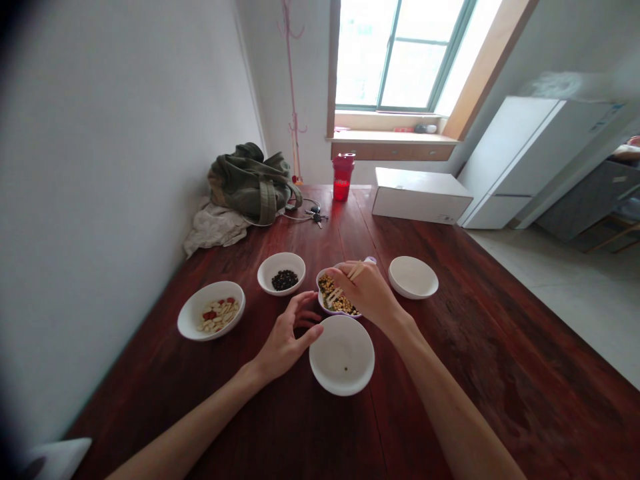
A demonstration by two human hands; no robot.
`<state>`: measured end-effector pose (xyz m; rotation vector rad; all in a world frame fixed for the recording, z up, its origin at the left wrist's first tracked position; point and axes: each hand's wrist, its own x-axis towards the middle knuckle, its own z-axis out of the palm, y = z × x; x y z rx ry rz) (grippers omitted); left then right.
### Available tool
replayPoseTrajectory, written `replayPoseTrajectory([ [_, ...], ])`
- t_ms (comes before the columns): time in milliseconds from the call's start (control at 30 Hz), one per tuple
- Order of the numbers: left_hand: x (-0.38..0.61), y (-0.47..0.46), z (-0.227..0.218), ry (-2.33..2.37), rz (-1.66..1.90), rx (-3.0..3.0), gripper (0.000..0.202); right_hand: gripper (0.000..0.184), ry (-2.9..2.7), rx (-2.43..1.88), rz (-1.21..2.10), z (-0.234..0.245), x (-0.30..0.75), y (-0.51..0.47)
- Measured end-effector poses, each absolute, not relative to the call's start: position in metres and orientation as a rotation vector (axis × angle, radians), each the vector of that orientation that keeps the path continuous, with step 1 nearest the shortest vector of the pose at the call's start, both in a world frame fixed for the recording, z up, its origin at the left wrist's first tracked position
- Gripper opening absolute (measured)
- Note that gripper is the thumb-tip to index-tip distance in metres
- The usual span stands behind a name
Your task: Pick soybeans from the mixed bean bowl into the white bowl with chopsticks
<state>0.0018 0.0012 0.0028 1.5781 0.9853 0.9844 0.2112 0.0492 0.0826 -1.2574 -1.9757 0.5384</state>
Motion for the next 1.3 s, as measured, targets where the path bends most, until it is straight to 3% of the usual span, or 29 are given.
replayPoseTrajectory([
  [1300, 0.0012, 0.0017, 0.0023, 0.982, 0.977, 1.578, 0.061, 0.047, -2.012, -1.223, 0.596, 0.0859, 0.2092, 0.0474],
])
